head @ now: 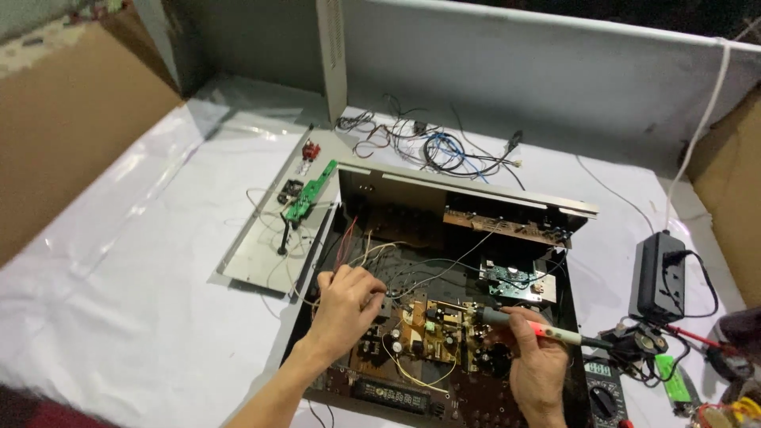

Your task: Soldering components on a circuit board inside an open electronic device

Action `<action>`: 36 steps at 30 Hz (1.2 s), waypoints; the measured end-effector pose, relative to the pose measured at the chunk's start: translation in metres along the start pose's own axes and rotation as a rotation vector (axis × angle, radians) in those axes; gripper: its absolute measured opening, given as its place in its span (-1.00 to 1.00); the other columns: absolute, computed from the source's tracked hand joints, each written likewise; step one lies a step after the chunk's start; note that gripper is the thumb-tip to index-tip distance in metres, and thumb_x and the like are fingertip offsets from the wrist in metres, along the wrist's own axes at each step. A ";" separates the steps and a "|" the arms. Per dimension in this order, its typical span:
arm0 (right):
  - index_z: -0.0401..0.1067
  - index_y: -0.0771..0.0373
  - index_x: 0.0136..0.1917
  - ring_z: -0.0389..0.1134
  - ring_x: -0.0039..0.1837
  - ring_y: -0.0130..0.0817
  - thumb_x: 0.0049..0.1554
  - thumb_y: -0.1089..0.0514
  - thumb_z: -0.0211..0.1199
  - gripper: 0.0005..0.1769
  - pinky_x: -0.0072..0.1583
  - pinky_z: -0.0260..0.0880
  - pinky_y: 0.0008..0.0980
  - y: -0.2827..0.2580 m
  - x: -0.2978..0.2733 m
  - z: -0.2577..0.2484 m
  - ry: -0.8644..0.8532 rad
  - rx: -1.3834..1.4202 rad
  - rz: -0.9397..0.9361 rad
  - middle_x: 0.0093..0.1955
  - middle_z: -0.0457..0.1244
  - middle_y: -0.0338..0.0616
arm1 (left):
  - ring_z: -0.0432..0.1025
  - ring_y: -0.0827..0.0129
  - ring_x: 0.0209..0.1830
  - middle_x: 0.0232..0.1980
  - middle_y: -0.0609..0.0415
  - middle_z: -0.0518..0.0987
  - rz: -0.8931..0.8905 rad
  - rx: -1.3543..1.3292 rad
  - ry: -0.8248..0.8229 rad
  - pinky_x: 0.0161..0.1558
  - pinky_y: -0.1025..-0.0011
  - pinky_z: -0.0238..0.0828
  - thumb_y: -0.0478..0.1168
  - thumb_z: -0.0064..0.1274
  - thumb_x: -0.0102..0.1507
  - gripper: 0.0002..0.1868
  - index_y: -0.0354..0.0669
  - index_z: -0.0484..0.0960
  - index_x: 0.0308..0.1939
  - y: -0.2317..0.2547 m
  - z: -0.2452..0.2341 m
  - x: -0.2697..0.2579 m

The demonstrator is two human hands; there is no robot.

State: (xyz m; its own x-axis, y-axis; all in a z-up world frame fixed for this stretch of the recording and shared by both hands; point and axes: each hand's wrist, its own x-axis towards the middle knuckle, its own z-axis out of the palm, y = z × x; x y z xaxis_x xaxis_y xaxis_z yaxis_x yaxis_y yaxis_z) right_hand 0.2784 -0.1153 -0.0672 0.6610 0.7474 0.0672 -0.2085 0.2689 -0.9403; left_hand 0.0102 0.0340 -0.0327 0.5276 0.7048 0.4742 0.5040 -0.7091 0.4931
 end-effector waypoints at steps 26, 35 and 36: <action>0.53 0.37 -0.02 0.38 -0.27 -0.14 0.28 0.08 0.21 -0.72 -0.19 0.47 -0.26 -0.010 0.011 -0.011 0.209 -0.021 -0.058 -0.20 0.37 0.05 | 0.51 0.09 -0.18 -0.19 0.01 0.59 -0.414 0.283 -0.472 -0.21 0.09 0.47 -0.07 -0.03 0.35 -0.76 -0.17 0.55 -0.17 0.029 0.000 0.043; 0.52 0.32 -0.03 0.36 -0.38 -0.22 0.27 0.06 0.23 -0.74 -0.34 0.46 -0.34 -0.041 0.028 -0.045 0.371 0.126 -0.242 -0.31 0.34 -0.04 | 0.47 0.28 0.19 0.15 0.19 0.61 -0.509 0.201 -0.500 0.14 0.14 0.43 0.05 -0.01 0.32 -0.61 0.08 0.57 0.18 0.032 0.000 0.044; 0.52 0.32 -0.03 0.36 -0.38 -0.22 0.27 0.06 0.23 -0.74 -0.34 0.46 -0.34 -0.047 0.026 -0.049 0.382 0.106 -0.257 -0.31 0.34 -0.04 | 0.47 0.28 0.19 0.15 0.19 0.61 -0.495 0.177 -0.507 0.14 0.14 0.43 0.05 -0.01 0.32 -0.61 0.08 0.57 0.18 0.035 0.000 0.045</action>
State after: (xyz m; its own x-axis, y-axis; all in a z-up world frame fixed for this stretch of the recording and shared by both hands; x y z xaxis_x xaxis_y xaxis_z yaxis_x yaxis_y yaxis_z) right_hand 0.3409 -0.1382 -0.0376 0.9146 0.3766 0.1470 -0.0625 0.4910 -0.8689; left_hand 0.0512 0.0407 0.0061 0.4392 0.8779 -0.1908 0.8460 -0.3327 0.4167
